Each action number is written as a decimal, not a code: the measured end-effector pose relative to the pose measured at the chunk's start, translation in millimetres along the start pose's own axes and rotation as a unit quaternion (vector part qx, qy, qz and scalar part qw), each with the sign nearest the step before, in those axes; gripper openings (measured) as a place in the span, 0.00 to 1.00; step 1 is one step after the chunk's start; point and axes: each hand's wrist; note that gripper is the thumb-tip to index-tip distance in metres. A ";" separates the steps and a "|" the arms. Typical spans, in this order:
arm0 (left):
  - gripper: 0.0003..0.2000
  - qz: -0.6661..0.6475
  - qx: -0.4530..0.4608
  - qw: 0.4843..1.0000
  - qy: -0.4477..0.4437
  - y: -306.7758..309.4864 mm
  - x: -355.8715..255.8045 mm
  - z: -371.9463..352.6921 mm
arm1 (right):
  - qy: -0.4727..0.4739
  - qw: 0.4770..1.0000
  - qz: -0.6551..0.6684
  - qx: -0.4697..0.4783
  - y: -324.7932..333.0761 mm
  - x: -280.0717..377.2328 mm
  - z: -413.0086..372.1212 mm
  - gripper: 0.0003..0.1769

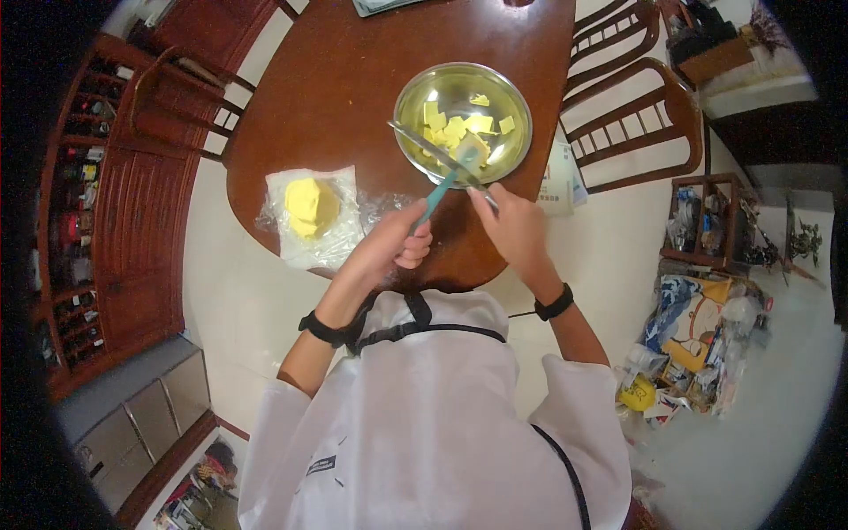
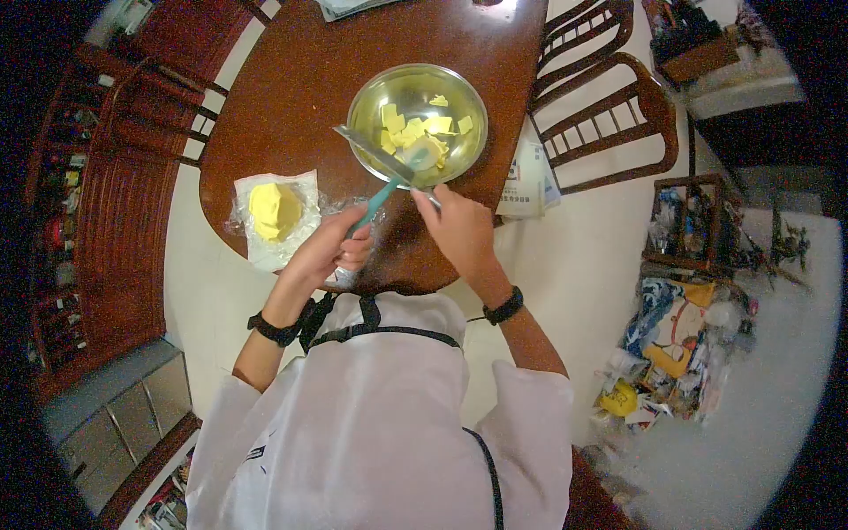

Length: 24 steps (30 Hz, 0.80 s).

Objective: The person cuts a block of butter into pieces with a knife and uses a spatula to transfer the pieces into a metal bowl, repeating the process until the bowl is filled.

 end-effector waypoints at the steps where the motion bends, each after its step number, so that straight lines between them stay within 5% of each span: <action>1: 0.22 -0.005 0.021 1.000 -0.003 -0.3 3.8 5.0 | -0.002 1.000 0.000 0.000 -1.4 2.4 -2.6 0.23; 5: 0.24 0.057 -0.052 0.997 -0.019 3.1 18.3 10.4 | -0.032 0.997 0.066 -0.037 -4.8 -2.9 -3.3 0.21; 7: 0.27 0.342 -0.228 0.896 -0.166 11.8 29.8 14.1 | -0.050 0.992 0.101 -0.057 -5.6 -15.4 -4.2 0.21; 8: 0.27 0.341 -0.230 0.896 -0.167 12.0 30.5 11.7 | -0.077 0.991 0.086 -0.063 -4.3 -24.2 -3.5 0.21; 10: 0.25 0.455 -0.334 0.789 -0.244 10.9 28.8 4.1 | -0.101 0.990 0.072 -0.068 2.6 -36.8 -2.5 0.21; 16: 0.15 0.485 -0.368 0.720 -0.333 14.8 25.2 -8.1 | -0.107 0.992 0.062 -0.011 29.8 -50.6 -4.9 0.23; 24: 0.11 0.520 -0.358 0.712 -0.309 17.2 31.0 -14.5 | -0.008 0.999 -0.024 0.035 22.6 -53.7 7.8 0.25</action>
Point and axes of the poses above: each hand's wrist, its own z-axis towards the middle knuckle, its own y-axis out of the back of the hand, x = y × z, and after that the axes turned 3 degrees about -x, right-handed
